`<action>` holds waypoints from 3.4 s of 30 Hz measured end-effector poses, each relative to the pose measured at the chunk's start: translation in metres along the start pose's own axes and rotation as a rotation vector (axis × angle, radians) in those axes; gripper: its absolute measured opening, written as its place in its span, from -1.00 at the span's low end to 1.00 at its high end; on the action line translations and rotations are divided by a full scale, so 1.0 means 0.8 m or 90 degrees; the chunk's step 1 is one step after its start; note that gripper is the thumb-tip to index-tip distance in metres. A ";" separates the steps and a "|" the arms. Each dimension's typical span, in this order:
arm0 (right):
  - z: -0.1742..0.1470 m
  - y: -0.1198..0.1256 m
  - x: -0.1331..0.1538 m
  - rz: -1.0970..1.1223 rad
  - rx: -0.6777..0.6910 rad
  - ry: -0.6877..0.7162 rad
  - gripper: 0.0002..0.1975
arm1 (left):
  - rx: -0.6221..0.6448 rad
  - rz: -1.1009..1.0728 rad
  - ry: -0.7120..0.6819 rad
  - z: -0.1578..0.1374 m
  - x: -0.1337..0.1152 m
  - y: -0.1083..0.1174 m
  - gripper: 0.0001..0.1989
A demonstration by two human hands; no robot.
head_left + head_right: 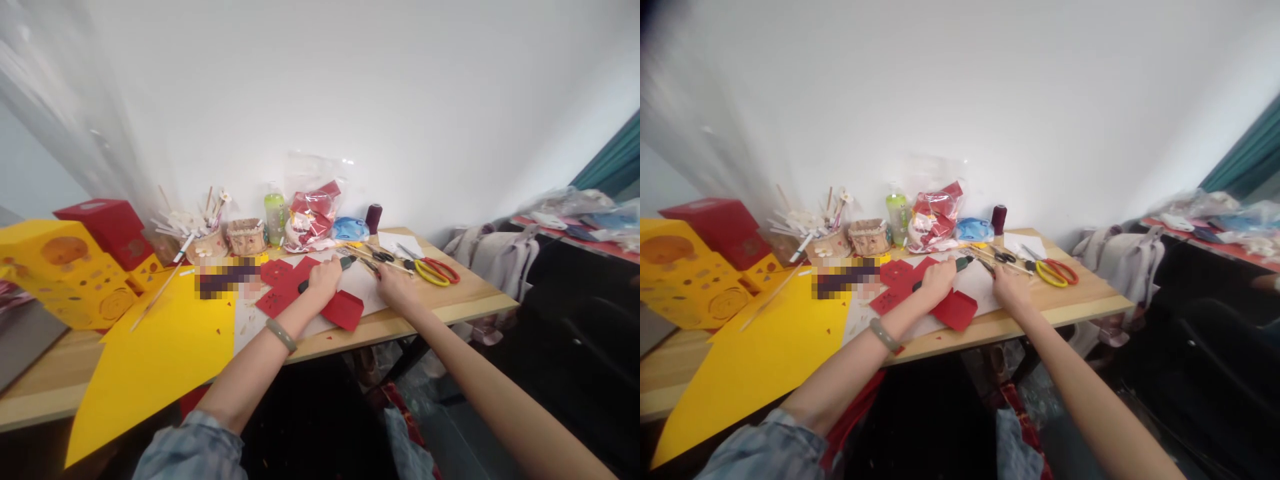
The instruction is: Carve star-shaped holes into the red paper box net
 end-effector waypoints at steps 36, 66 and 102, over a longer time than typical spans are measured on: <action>0.149 0.155 0.033 -0.128 0.012 0.186 -0.80 | 0.389 -0.791 0.106 -0.026 0.061 0.023 -0.93; 0.185 0.037 0.421 0.212 0.182 0.660 -0.78 | 0.302 -0.962 0.306 -0.104 0.177 0.037 -0.87; 0.271 -0.063 0.433 0.459 0.260 0.236 -0.69 | 0.267 -0.991 0.378 -0.131 0.252 0.031 -0.90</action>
Point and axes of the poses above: each hand's wrist, its own z-axis towards the middle knuckle, its own y-axis out of the back of the hand, x = y × z, the point moved 2 cm from there along z, towards the middle knuckle, and after that the axes turned 10 degrees about z, right-handed, at the moved point
